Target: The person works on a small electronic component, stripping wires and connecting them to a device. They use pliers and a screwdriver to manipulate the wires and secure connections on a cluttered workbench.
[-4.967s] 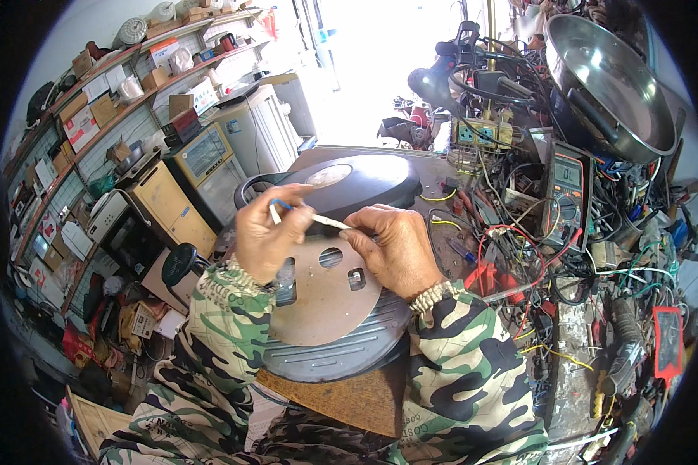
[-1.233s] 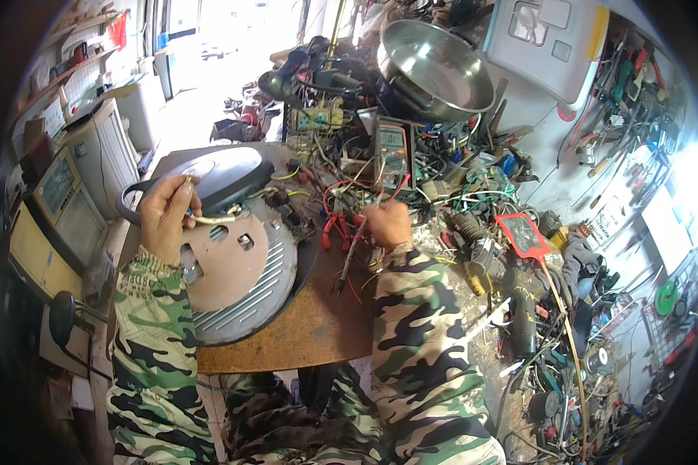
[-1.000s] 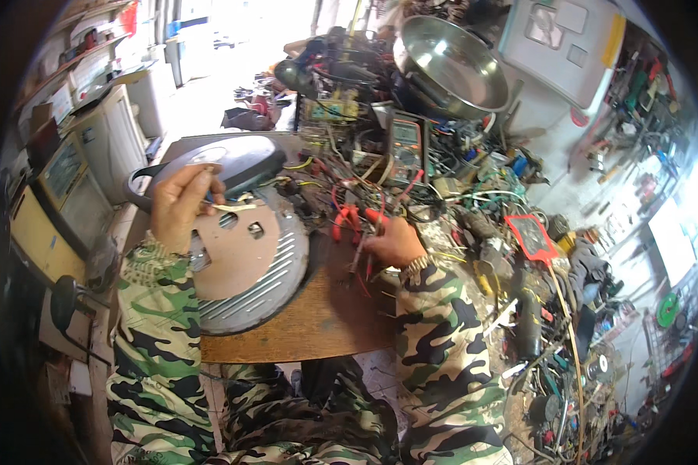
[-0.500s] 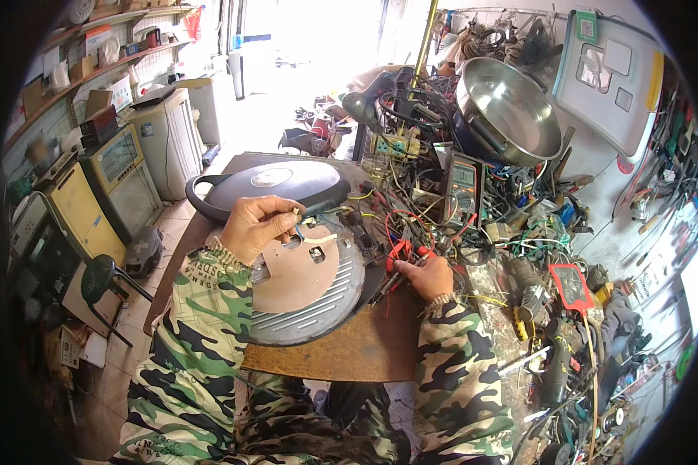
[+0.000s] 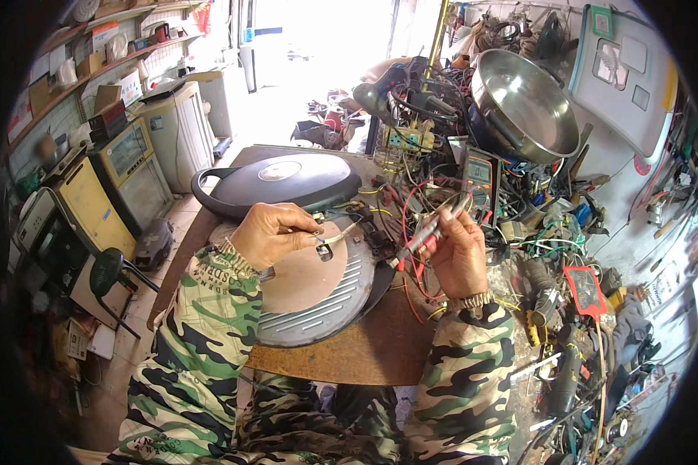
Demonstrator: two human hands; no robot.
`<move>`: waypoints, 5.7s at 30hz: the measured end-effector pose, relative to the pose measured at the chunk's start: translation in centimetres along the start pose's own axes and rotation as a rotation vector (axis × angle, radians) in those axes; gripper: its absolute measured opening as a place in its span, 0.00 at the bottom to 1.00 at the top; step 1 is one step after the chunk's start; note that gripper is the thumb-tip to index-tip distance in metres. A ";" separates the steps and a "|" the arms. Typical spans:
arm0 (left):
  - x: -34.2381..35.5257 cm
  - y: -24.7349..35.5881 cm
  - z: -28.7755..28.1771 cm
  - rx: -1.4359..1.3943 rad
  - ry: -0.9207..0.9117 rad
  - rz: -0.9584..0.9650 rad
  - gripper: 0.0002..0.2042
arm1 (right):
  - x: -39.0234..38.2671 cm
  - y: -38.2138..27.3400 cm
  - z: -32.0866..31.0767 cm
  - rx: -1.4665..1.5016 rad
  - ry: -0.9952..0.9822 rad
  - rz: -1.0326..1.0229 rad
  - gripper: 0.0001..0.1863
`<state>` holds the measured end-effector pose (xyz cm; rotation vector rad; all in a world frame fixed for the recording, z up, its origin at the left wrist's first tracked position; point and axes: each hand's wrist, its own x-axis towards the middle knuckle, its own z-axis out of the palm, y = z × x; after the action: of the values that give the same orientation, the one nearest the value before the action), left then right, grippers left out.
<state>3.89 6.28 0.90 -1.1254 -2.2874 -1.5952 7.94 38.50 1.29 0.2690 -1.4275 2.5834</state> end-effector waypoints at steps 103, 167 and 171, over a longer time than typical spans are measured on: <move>-0.8 -0.4 0.2 0.237 -0.173 -0.034 0.09 | -0.6 6.9 4.5 -0.112 -0.070 -0.281 0.12; -0.7 0.3 0.9 -0.023 -0.169 -0.292 0.10 | -0.9 7.3 4.8 -0.156 -0.074 -0.224 0.10; -0.8 0.1 0.9 -0.037 -0.168 -0.288 0.10 | -0.9 7.3 4.7 -0.159 -0.077 -0.215 0.10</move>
<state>4.77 6.67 0.20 -1.0098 -2.6412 -1.7039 7.42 30.62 -2.39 0.4751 -1.5276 2.2987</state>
